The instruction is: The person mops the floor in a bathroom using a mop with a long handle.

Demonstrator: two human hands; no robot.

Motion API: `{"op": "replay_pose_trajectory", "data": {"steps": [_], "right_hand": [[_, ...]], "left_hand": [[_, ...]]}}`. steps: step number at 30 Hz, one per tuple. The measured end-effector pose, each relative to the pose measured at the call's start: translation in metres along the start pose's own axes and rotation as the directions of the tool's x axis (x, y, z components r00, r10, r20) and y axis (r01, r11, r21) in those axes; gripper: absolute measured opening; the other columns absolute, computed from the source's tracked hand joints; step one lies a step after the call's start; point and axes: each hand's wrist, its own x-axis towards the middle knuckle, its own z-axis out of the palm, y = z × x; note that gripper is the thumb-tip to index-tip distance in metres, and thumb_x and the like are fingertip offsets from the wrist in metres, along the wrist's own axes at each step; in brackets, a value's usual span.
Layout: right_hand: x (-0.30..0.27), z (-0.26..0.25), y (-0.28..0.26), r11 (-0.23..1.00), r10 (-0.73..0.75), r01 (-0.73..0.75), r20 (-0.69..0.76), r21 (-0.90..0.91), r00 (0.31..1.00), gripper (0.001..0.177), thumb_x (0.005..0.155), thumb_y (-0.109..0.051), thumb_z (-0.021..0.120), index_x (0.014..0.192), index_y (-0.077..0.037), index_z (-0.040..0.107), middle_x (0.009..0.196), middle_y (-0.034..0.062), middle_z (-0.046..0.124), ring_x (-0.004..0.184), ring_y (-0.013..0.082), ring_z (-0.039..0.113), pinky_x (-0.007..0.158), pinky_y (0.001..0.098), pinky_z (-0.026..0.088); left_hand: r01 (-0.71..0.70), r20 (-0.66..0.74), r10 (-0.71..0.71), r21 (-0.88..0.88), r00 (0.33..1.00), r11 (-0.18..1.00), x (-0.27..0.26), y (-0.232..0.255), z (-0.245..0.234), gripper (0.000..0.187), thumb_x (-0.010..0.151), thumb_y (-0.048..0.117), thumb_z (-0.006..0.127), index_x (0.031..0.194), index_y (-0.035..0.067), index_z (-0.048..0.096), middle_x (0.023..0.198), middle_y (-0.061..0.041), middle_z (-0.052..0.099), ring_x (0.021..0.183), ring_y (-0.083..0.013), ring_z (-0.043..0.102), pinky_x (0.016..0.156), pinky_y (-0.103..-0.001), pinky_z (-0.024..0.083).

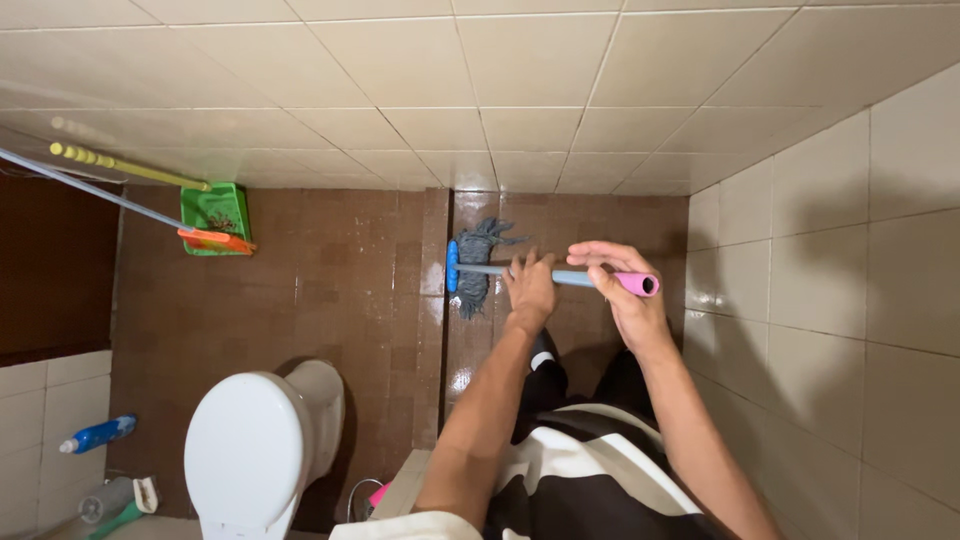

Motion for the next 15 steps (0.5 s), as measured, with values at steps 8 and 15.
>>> {"op": "replay_pose_trajectory", "data": {"steps": [8,15], "right_hand": [[-0.009,-0.01,-0.016,0.997,0.051,-0.049,0.035,-0.052,0.998,0.039,0.096,-0.002,0.067,0.134,0.002,0.061,0.134,0.0198,0.067,0.124,0.0288,0.066,0.109,0.0403,0.05],[-0.002,-0.04,-0.074,0.995,0.068,-0.061,0.085,-0.077,0.994,0.057,0.091,-0.001,0.067,0.146,0.0,0.051,0.144,0.0209,0.06,0.131,0.0321,0.062,0.113,0.0425,0.047]], "left_hand": [[0.025,-0.11,-0.031,-0.056,0.993,0.998,-0.01,0.01,0.014,0.059,0.079,0.01,0.076,0.134,0.025,0.063,0.16,-0.009,0.041,0.147,-0.0434,0.032,0.118,-0.061,0.025],[-0.134,-0.361,0.054,-0.2,0.931,0.97,-0.014,0.056,0.031,0.06,0.071,0.012,0.077,0.129,0.023,0.067,0.148,-0.015,0.054,0.141,-0.0434,0.041,0.117,-0.055,0.03]]}}
